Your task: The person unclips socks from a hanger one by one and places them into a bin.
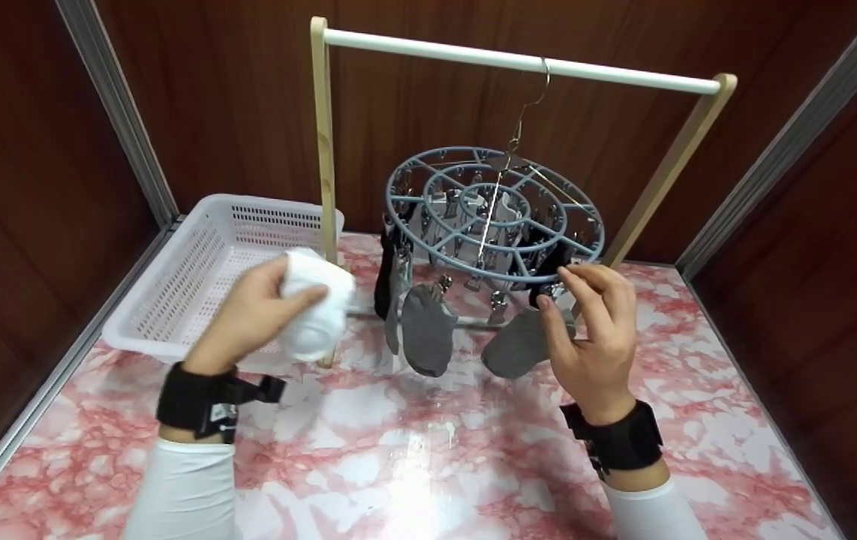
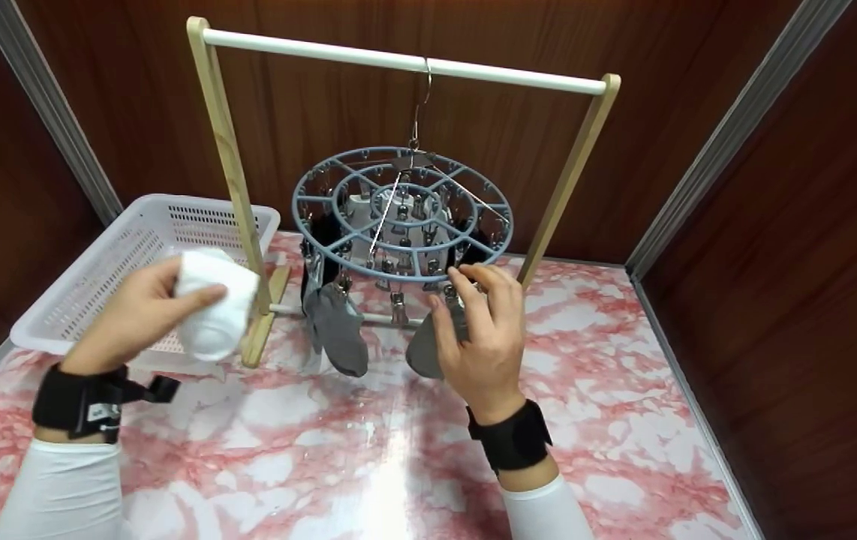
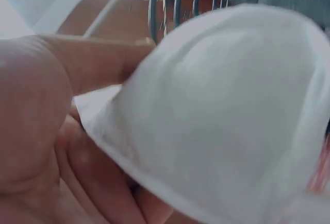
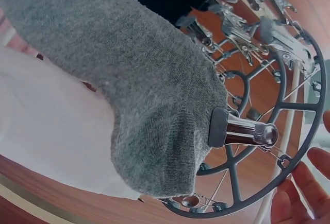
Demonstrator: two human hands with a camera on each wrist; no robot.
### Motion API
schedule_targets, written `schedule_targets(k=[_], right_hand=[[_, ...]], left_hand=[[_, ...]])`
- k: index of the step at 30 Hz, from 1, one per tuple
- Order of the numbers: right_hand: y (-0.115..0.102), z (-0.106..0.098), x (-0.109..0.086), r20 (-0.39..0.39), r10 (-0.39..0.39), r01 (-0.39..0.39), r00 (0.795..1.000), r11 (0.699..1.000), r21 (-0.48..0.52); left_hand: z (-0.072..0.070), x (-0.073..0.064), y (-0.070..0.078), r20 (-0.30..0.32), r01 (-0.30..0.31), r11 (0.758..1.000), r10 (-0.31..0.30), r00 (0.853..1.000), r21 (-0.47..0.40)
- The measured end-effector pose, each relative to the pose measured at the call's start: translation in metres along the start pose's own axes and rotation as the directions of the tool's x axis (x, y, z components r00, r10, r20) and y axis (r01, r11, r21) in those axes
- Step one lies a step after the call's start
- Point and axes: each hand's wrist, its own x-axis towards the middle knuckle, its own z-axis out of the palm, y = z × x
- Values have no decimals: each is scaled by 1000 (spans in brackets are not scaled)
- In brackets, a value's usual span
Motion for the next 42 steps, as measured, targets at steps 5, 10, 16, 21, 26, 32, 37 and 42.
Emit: schedule_targets(k=[5,10,16,21,26,32,37,42], right_hand=[[-3,0,1,2,4,-4,1000,1000,7],[-7,0,2,2,2,-2,1000,1000,8],[-8,1,2,4,-8,7,1000,1000,11],[-5,2,-1,14,-22,22,1000,1000,9],[2,3,-5,23,-31,31,999,1000,-1],[0,4,-7,38,-38,38,999,999,1],[-11,3,-4,60,-50,49,997,999,17],[-27,1,3,79,-64,61,995,997,42]], left_hand=[[-23,3,-19,-125,53,977,-27,992,205],[-30,8,-44,-141,85,932,-37,989,352],[-22,16,-66,-81,88,936,-64,995,341],[-18,18,-78,-25,142,930,-142,989,338],[-15,20,-84,16,178,912,-198,980,370],[-11,20,-84,-61,187,858,-180,982,478],[-8,19,-80,-209,218,831,-126,970,512],[0,18,-65,-345,215,852,-43,938,477]])
